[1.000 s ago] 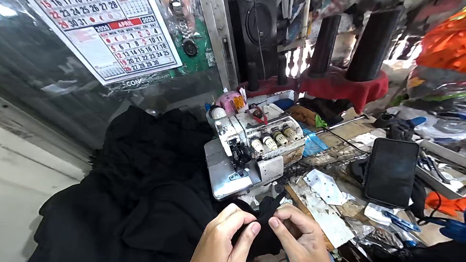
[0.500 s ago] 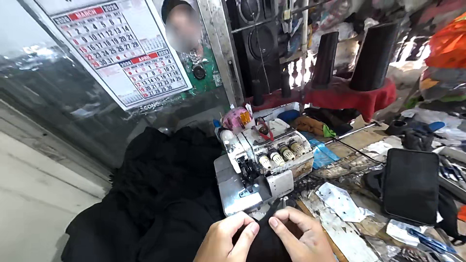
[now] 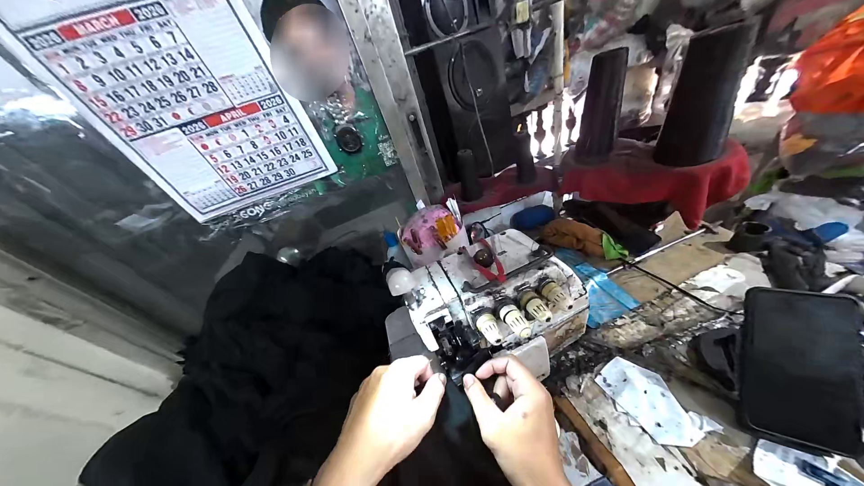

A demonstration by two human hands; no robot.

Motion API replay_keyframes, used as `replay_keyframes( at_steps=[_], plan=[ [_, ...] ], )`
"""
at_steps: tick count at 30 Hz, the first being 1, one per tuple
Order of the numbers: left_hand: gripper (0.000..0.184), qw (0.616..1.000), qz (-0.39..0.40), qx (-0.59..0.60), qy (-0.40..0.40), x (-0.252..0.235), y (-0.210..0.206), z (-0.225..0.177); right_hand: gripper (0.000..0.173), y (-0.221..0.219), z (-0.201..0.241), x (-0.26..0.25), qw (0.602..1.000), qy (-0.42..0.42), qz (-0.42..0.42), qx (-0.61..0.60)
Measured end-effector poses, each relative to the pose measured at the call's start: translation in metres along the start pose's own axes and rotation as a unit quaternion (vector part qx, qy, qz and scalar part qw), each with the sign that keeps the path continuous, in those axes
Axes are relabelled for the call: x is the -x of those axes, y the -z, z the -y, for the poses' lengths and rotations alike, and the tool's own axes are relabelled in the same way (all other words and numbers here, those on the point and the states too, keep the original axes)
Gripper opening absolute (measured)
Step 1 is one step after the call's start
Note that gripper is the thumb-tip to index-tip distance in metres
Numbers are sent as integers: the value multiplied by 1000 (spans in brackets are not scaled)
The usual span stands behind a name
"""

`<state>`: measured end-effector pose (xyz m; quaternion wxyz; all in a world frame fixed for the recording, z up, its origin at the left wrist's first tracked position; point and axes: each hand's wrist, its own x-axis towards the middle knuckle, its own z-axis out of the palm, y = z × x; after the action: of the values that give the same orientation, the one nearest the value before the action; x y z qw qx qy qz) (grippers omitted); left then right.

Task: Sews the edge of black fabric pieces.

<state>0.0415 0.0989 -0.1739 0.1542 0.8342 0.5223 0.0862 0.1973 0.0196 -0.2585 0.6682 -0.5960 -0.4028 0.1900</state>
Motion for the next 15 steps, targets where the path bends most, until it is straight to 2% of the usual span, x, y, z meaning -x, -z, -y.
replay_keyframes(
  at_steps=[5,8,12,13,15],
  plan=[
    [28,988,-152,-18,-14,17,-29,0,19,-3,-3,0,1000,19,-5,-4],
    [28,986,-166,-31,-12,18,-33,-5,19,-3,-5,2,999,35,-8,-3],
    [28,988,-129,-83,-2,21,-17,-14,17,-6,-4,2,998,51,-16,24],
    [27,981,-149,-126,-16,27,-16,-20,16,-5,-5,2,999,45,-15,27],
    [23,953,-245,-158,-77,36,-25,-25,13,-4,-3,3,999,20,-8,27]
  ],
)
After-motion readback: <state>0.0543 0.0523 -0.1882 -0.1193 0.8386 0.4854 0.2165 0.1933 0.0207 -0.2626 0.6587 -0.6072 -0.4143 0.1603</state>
